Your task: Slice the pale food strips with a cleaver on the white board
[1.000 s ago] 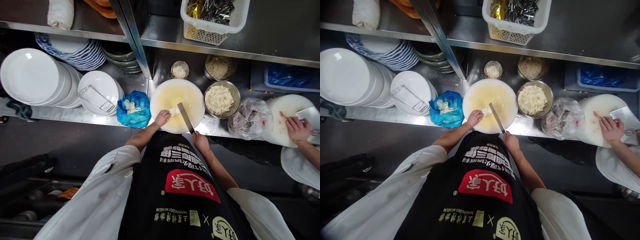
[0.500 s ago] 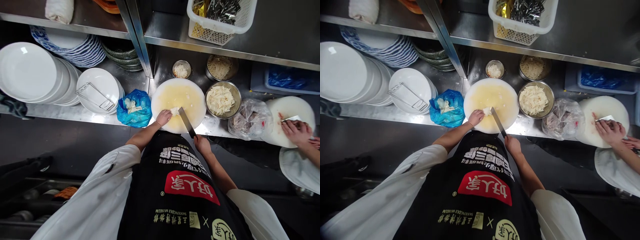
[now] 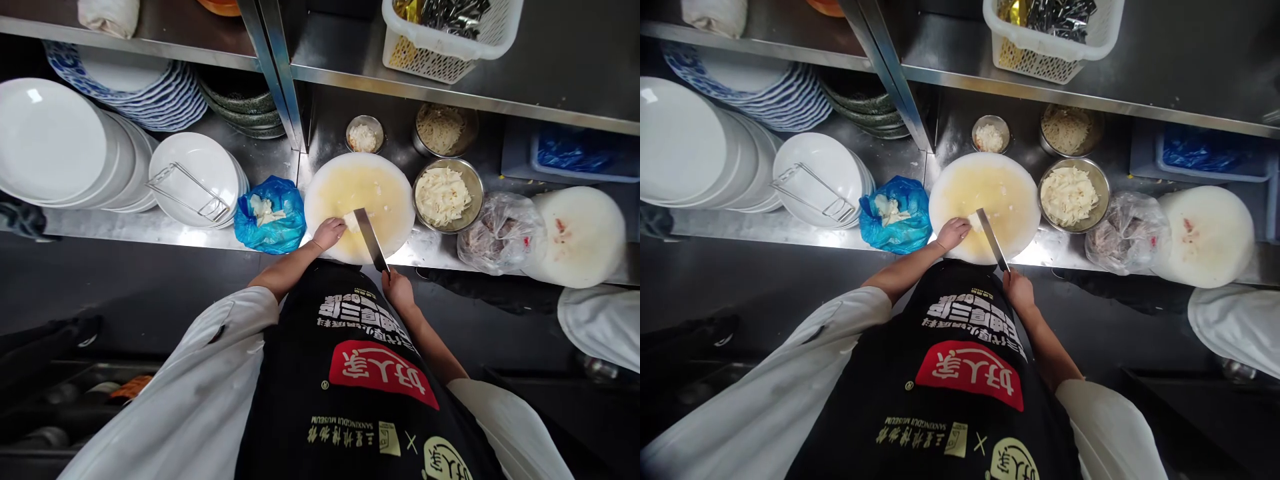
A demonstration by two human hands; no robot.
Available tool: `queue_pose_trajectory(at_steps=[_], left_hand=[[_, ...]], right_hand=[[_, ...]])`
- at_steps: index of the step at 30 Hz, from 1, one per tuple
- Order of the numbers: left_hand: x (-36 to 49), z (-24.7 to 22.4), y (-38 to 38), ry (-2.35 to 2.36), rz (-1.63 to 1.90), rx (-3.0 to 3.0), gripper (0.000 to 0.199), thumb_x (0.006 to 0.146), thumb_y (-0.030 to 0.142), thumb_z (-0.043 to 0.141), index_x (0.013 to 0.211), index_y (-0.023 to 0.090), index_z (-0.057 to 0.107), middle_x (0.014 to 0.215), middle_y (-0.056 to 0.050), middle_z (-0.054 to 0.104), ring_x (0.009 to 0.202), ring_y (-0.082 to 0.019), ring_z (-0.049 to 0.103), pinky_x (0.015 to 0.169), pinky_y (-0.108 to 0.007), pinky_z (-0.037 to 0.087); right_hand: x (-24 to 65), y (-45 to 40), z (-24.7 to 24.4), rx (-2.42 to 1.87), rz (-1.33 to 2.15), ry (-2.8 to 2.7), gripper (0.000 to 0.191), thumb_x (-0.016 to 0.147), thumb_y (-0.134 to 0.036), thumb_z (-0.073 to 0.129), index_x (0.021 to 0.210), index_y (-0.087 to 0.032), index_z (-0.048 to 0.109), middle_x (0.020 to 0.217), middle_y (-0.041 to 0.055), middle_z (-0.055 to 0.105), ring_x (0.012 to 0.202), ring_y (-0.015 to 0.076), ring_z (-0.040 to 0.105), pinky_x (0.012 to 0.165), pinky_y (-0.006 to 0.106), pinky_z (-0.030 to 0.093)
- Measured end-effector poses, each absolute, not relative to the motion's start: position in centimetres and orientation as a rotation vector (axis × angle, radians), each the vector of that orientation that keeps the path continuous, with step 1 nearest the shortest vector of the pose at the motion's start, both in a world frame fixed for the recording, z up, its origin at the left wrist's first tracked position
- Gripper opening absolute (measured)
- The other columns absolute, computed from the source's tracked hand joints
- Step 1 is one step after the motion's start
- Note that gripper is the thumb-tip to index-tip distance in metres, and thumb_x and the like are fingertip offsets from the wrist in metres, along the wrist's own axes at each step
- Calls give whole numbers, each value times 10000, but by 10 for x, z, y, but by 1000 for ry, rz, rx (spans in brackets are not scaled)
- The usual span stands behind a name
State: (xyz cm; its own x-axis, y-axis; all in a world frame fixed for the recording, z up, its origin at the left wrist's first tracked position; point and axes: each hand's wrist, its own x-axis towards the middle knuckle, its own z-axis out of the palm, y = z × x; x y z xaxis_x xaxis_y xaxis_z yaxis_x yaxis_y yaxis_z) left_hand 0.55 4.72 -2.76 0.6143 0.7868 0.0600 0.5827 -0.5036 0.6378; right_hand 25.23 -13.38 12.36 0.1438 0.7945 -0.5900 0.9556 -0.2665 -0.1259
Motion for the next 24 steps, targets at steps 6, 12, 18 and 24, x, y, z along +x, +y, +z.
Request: queue_pose_trajectory(at_steps=[6,12,18,24], left_hand=[[-2,-27,52,1001,392,2268,345,935,109,478,1140,210,737,1269,-99,669,1164,-216,608,1089,-413,438],[-7,-26,50,981,412,2316,335,947,128,465,1132,199,735,1239,-98,682,1167,-225,604,1090,-418,444],[-11,-27,49,951,506,2348,317,915,121,508,1127,180,736,1197,-112,691,1146,-233,617,1078,-437,477],[-10,-29,48,945,584,2383,310,916,102,493,1091,169,739,1158,-105,700,1099,-225,629,1028,-416,507]], right_hand=[[244,-134,123,2144,-827,1669,380,1056,-356,357,1076,-149,675,946,154,737,882,259,699,759,288,431],[233,-131,124,2097,-858,1620,355,1042,-328,386,1060,-136,684,939,162,737,865,247,696,741,277,424],[230,-123,124,2241,-696,1816,446,1061,-374,321,1191,-110,657,995,165,738,870,245,691,747,277,412],[235,-102,117,2112,-794,1689,349,1041,-325,387,1104,-130,670,945,155,735,854,236,684,734,276,397]])
